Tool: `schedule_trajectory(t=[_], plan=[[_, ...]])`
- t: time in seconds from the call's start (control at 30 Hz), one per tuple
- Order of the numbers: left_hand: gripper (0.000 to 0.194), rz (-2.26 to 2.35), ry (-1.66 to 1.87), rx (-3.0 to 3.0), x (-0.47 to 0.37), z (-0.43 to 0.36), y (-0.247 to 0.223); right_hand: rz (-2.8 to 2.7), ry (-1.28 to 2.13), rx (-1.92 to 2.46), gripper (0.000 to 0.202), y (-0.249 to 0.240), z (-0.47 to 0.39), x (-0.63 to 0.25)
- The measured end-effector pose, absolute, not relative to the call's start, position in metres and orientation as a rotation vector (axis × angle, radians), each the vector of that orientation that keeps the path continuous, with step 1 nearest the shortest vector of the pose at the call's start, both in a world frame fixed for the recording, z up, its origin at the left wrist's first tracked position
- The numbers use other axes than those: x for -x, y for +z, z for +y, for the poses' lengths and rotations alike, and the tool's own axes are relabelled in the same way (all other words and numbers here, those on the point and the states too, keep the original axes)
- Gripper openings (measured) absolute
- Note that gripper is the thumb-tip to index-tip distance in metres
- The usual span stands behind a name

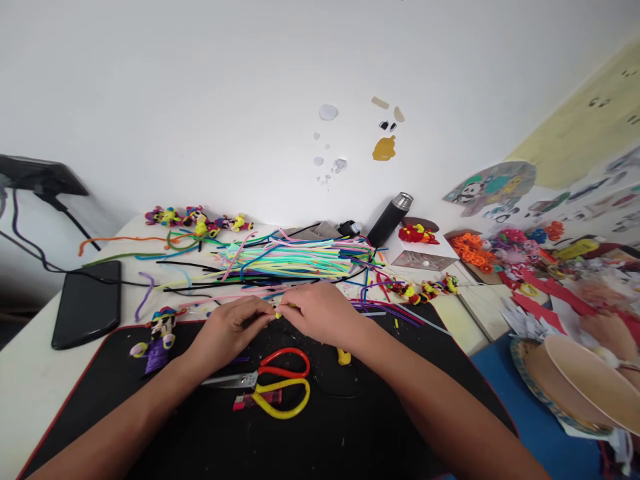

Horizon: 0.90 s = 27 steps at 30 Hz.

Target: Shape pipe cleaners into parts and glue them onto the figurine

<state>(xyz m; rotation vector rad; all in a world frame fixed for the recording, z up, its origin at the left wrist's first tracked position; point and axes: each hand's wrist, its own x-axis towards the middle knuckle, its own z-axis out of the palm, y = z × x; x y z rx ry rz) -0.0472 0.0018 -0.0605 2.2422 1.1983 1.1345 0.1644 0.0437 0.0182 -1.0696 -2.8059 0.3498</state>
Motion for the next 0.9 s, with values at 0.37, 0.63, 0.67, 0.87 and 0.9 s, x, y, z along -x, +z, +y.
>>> schedule_trajectory(t=[0.37,0.63,0.67,0.87,0.9], plan=[[0.01,1.105,1.07,-2.179,0.046,-0.003,-0.051,-2.676,0.565,1.119,0.021,0.019,0.059,-0.164],[0.011,1.078,1.163,-1.946,0.038,-0.012,-0.026,-2.127,1.509,1.047,0.034,-0.002,0.077,-0.17],[0.011,1.09,1.193,-1.898,0.037,-0.013,-0.025,-2.012,1.618,1.051,0.038,-0.009,0.076,-0.169],[0.008,1.308,1.307,-1.922,0.04,-0.01,-0.028,-1.733,1.866,1.019,0.042,-0.046,0.045,-0.152],[0.009,1.363,1.308,-1.969,0.041,-0.009,-0.029,-1.709,1.842,1.028,0.041,-0.05,0.039,-0.149]])
